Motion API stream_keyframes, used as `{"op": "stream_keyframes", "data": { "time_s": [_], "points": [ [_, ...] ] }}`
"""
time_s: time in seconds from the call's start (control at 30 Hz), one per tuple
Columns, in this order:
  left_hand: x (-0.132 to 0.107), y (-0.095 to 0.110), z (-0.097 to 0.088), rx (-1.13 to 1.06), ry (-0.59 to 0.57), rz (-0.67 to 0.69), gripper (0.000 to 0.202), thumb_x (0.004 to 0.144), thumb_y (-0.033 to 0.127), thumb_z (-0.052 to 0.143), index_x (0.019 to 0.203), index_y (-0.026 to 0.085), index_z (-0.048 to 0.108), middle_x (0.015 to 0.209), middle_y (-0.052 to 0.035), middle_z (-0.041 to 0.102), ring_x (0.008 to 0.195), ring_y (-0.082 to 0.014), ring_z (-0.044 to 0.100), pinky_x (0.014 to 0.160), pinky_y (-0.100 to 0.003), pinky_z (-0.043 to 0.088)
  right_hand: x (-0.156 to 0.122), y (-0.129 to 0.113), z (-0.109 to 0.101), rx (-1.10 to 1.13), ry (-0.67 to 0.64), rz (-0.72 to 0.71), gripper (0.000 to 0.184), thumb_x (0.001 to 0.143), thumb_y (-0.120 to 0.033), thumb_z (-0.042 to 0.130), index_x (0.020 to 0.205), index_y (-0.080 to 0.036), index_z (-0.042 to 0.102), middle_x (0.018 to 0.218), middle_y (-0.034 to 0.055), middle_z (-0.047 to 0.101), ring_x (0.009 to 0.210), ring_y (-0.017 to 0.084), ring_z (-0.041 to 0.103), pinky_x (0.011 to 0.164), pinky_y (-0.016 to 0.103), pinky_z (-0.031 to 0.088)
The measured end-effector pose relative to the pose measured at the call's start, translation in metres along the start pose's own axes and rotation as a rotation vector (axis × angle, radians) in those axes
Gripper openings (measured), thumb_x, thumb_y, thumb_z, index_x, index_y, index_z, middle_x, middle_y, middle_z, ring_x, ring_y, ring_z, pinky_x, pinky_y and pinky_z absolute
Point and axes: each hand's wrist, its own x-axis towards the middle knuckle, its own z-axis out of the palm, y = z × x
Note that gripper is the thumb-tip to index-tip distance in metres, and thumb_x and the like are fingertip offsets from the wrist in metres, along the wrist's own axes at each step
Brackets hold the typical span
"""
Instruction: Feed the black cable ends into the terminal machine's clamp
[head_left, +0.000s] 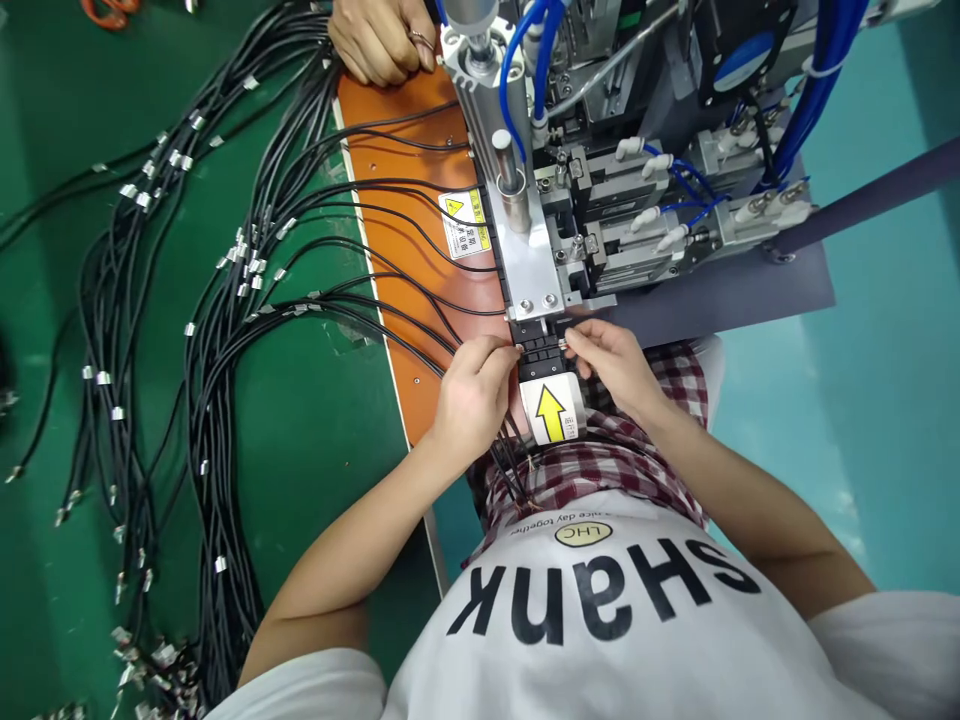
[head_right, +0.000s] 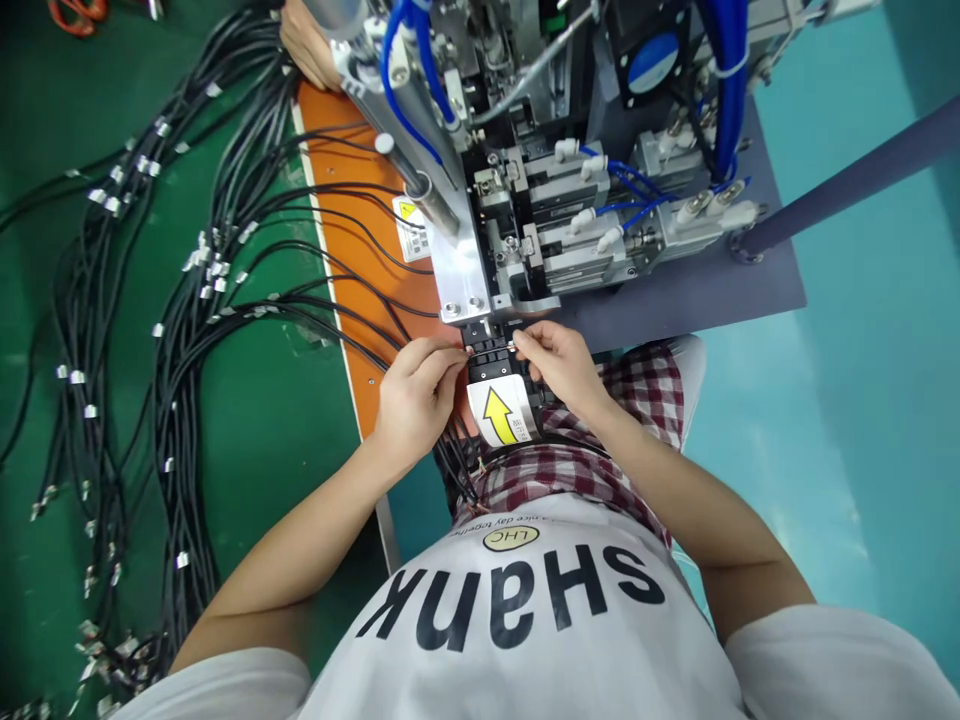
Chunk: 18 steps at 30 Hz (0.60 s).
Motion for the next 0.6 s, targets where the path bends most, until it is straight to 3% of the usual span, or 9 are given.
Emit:
{"op": "stream_keyframes", "data": {
  "time_s": [0.2, 0.37, 0.5, 0.6],
  "points": [
    [-0.027, -0.010, -0.008, 0.054, -0.053, 0.055, 0.039, 0.102, 0.017, 0.045, 0.138, 0.021, 0.059, 0.123, -0.0142, 0.066, 0.116, -0.0256, 0.058, 0.098, -0.044, 0.050, 0.004, 0.005, 0.004, 0.123, -0.012, 0.069, 0.038, 0.077, -0.053, 0.082, 0.076, -0.018, 0.068, 0.072, -0.0009, 0.064, 0.051, 0.006, 0.046, 0.049, 0.022, 0.035],
    [-0.037, -0.007, -0.010, 0.078, -0.060, 0.046, 0.041, 0.104, 0.019, 0.040, 0.142, 0.019, 0.057, 0.125, -0.0160, 0.062, 0.119, -0.0262, 0.055, 0.102, -0.044, 0.049, -0.009, 0.013, -0.010, 0.125, 0.021, 0.101, 0.046, 0.082, -0.064, 0.071, 0.089, -0.018, 0.073, 0.083, 0.0026, 0.069, 0.054, 0.007, 0.052, 0.052, 0.023, 0.040],
    [-0.033, -0.005, -0.011, 0.080, -0.078, 0.032, 0.044, 0.104, 0.019, 0.038, 0.144, 0.021, 0.054, 0.126, -0.0153, 0.060, 0.119, -0.0261, 0.053, 0.102, -0.046, 0.049, -0.021, 0.028, -0.025, 0.165, 0.155, 0.095, 0.043, 0.081, -0.061, 0.074, 0.089, -0.019, 0.074, 0.080, 0.0008, 0.065, 0.057, 0.007, 0.051, 0.053, 0.023, 0.040],
    [-0.017, -0.006, -0.013, 0.144, -0.112, -0.011, 0.044, 0.104, 0.021, 0.037, 0.145, 0.020, 0.052, 0.128, -0.0159, 0.059, 0.120, -0.0275, 0.053, 0.102, -0.048, 0.048, -0.028, 0.033, -0.030, 0.185, 0.183, 0.084, 0.036, 0.081, -0.055, 0.077, 0.087, -0.020, 0.074, 0.079, -0.0001, 0.063, 0.058, 0.007, 0.050, 0.052, 0.022, 0.039]
  ]
}}
